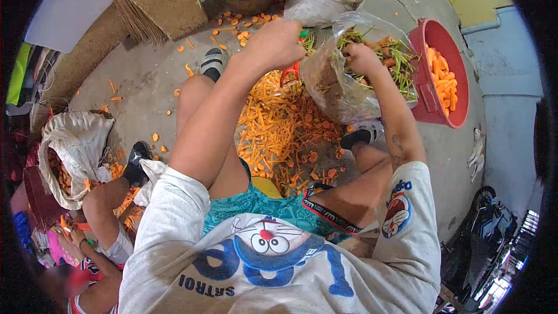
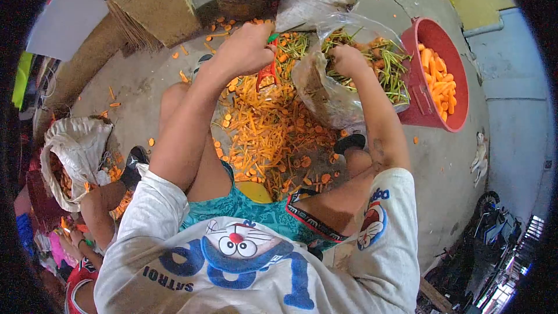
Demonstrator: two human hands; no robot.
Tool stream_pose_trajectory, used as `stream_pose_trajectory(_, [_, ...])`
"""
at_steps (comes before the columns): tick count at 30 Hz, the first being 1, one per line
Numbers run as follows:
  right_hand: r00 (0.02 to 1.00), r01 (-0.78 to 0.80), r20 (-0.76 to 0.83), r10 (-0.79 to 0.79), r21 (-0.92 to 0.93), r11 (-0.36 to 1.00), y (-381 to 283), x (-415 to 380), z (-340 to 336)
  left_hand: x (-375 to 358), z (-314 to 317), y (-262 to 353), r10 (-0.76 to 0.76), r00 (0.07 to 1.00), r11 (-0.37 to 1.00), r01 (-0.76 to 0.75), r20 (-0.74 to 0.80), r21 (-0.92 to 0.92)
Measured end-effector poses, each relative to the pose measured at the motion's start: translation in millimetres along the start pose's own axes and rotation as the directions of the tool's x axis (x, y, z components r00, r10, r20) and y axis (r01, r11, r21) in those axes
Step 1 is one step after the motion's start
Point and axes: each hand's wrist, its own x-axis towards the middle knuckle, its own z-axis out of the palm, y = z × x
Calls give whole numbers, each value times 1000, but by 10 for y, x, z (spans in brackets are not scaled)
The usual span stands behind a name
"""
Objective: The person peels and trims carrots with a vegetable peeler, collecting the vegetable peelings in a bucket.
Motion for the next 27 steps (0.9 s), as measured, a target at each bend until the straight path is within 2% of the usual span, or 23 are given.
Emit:
stream_pose_trajectory(2, [966, -159, 182, 184, -145, 977, -60, 11, -88, -9, -56, 17, -9, 1000, 1000, 8, 17, 17])
stream_pose_trajectory(4, [957, -174, 192, 216, -215, 961, -73, -54, -54, -9, -47, 6, -24, 999, 1000, 24, 27, 3])
stream_pose_trajectory(6, [972, -103, 151, 180, -414, 904, -5, -126, 24, -17, -44, 20, -27, 999, 1000, 28, 33, -6])
stream_pose_trajectory(7, [973, -105, 147, 180, -417, 903, -4, -166, -28, -33, -51, 15, -9, 1000, 1000, 9, 22, 11])
stream_pose_trajectory(10, [979, -165, 54, 197, -357, 919, -20, -380, -229, -68, -74, -5, 8, 1000, 1000, -8, 4, 29])
stream_pose_trajectory(12, [987, -159, -28, 157, -146, 976, -20, -585, -554, -82, -72, 7, 9, 1000, 1000, -9, -1, 19])
stream_pose_trajectory(13, [987, -163, -28, 161, -148, 975, -38, -712, -670, -92, -68, 17, 11, 1000, 1000, -11, 3, 10])
stream_pose_trajectory(14, [960, -162, -221, 170, 55, 985, -50, -845, -787, -95, -72, 44, 16, 1000, 1000, -16, 5, 0])
stream_pose_trajectory(15, [891, -115, -402, 210, 248, 962, -61, -979, -909, -97, -74, 77, 25, 1000, 1000, -25, 2, -3])
stream_pose_trajectory(16, [888, -123, -407, 216, 241, 963, -131, -1095, -1034, -112, -87, 134, 23, 1000, 1000, -23, 15, -2])
stream_pose_trajectory(17, [784, -41, -471, 405, 611, 791, -261, -1180, -1146, -121, -95, 192, 22, 999, 1000, -22, 27, 1])
stream_pose_trajectory(18, [672, 119, -438, 598, 860, 496, -414, -1273, -1247, -130, -71, 234, 37, 999, 999, -37, 27, -1])
stream_pose_trajectory(19, [608, 179, -373, 701, 924, 337, -605, -1363, -1350, -141, -26, 263, 127, 992, 988, -124, 23, -96])
stream_pose_trajectory(20, [597, 183, -378, 707, 923, 339, -691, -1389, -1330, -151, 3, 308, 214, 977, 960, -207, 15, -186])
stream_pose_trajectory(22, [598, 462, -418, 684, 877, 132, -832, -1414, -1233, -164, 79, 430, 286, 956, 937, -266, 60, -227])
stream_pose_trajectory(24, [576, 490, -279, 769, 870, -52, -1049, -1401, -1076, -196, 175, 507, 384, 890, 909, -317, 244, -271])
stream_pose_trajectory(25, [574, 528, -218, 790, 835, -154, -1155, -1360, -1002, -195, 303, 521, 387, 901, 901, -324, 195, -289])
stream_pose_trajectory(26, [577, 531, -213, 788, 832, -164, -1221, -1324, -907, -182, 334, 562, 381, 903, 905, -319, 201, -281])
stream_pose_trajectory(27, [616, 541, -102, 781, 775, -326, -1285, -1306, -799, -181, 369, 603, 342, 932, 917, -303, 118, -258])
